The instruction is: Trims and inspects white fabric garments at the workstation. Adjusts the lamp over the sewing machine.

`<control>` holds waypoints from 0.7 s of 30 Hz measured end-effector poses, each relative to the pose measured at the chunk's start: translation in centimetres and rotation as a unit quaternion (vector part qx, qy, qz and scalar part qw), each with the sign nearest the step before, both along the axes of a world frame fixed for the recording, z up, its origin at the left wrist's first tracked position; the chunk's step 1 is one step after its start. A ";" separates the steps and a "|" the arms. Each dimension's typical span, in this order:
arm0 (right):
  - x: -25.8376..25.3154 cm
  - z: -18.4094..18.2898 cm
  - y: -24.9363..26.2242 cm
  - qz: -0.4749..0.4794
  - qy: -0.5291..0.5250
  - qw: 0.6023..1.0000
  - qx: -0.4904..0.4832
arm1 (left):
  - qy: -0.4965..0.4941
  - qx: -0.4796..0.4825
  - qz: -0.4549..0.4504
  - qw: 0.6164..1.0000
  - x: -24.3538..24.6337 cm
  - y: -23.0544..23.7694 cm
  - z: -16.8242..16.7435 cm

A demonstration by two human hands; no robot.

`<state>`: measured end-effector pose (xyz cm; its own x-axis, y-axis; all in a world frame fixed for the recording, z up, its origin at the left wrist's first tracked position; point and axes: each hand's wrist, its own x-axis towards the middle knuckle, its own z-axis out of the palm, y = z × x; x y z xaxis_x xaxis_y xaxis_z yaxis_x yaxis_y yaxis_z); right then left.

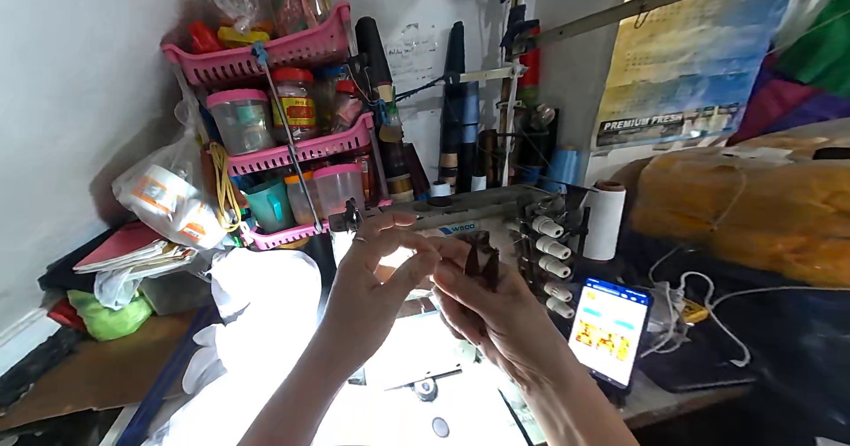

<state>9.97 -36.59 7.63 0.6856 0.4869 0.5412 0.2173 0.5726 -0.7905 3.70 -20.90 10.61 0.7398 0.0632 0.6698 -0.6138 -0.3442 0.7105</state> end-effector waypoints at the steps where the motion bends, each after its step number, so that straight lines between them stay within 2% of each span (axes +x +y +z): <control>1: -0.1 0.4 0.3 -0.008 0.003 1.000 -0.001 | -0.005 -0.002 0.000 1.000 0.2 0.2 0.1; 4: 0.2 1.3 1.0 -0.030 -0.008 0.999 -0.015 | -0.007 -0.007 0.015 1.000 0.5 0.9 0.4; 7: 1.3 2.1 1.4 -0.075 -0.065 0.994 -0.038 | -0.015 0.008 0.060 0.998 0.3 2.3 0.4; 9: 2.3 2.9 1.4 -0.124 -0.108 0.984 -0.066 | -0.014 0.087 0.129 0.988 -0.3 3.9 -0.2; 12: 4.4 4.2 1.8 -0.137 -0.119 0.977 -0.109 | 0.047 0.214 0.202 0.955 -1.2 5.6 -2.0; 15: 6.4 5.1 2.9 -0.141 -0.129 0.967 -0.170 | 0.074 0.229 0.211 0.948 -1.1 5.4 -3.1; 18: 7.9 5.5 4.1 -0.105 -0.130 0.966 -0.199 | 0.056 0.211 0.193 0.956 -0.5 5.0 -2.0; 21: 9.1 5.8 4.8 -0.081 -0.165 0.960 -0.212 | 0.001 0.315 0.201 0.928 0.3 4.7 0.8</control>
<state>19.07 -31.80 13.46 0.5955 0.6132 0.5190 0.5553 0.1527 -0.8175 3.96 -16.24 11.38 0.7428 -0.0685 0.6660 -0.3443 -0.8922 0.2922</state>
